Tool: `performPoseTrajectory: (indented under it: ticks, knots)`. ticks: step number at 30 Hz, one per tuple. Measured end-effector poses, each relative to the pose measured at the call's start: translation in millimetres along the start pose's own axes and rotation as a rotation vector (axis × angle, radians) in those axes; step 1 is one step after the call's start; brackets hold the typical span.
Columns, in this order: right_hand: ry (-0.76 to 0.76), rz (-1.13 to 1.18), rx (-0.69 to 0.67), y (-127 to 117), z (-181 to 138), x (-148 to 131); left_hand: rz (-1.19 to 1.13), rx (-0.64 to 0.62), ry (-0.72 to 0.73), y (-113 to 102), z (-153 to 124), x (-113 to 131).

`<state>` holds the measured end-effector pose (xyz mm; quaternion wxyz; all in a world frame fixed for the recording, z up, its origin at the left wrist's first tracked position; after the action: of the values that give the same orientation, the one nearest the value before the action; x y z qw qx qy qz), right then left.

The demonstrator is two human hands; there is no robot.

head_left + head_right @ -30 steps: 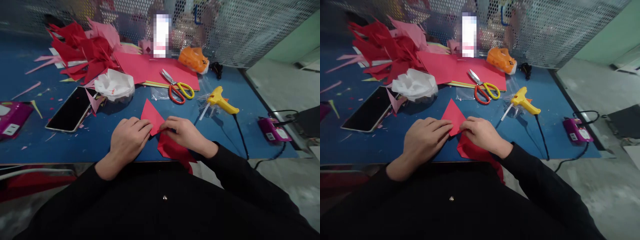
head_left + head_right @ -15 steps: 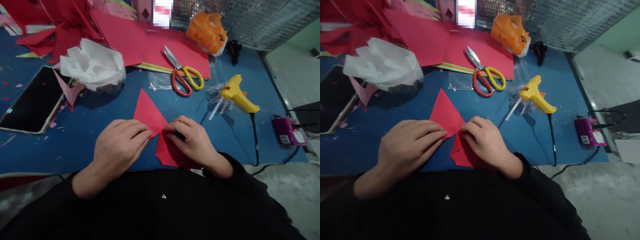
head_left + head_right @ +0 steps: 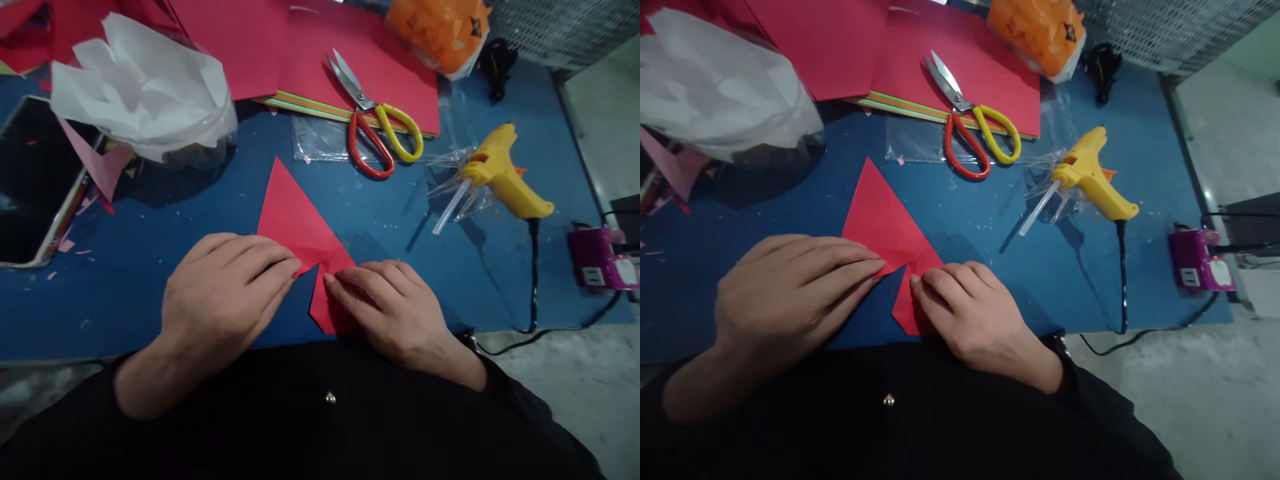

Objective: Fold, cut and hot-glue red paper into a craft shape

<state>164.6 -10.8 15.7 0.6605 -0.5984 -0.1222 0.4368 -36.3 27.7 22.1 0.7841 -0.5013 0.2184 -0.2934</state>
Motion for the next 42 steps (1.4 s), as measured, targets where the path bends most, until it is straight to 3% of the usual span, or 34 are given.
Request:
performPoseTrajectory:
  ticks: [4, 9, 12, 16, 23, 42]
  knots:
    - [0.057, 0.052, 0.006, -6.9, 5.1, -1.1, 0.002, 0.011, 0.010, 0.4, -0.9, 0.6]
    - [0.300, 0.257, 0.126, -22.1, 28.9, 6.2, -0.012, 0.026, 0.023, 2.7, -2.1, 0.6]
    - [0.365, 0.291, 0.117, -18.1, 44.8, 12.4, -0.043, 0.034, 0.003, 3.2, -2.8, 0.5]
    - [0.387, 0.323, 0.063, -4.0, 51.5, 20.0, -0.074, 0.025, -0.088, 2.4, -3.7, -1.2]
    - [0.428, 0.437, 0.118, 0.1, 44.4, 23.2, -0.068, -0.037, -0.170, 4.2, -2.5, -3.3]
    - [0.455, 0.452, 0.071, -1.5, 48.4, 25.3, 0.031, -0.075, -0.219, 5.7, 2.9, 0.6]
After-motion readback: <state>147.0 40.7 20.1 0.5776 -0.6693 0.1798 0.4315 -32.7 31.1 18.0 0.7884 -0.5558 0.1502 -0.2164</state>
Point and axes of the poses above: each hand's wrist, its own z-axis towards the middle knuckle, its own y-axis out of the palm, x = y × z, the point moved 3 cm from there along z, towards the middle knuckle, and after that the axes turned 13 degrees about z, right-handed, at the moved point
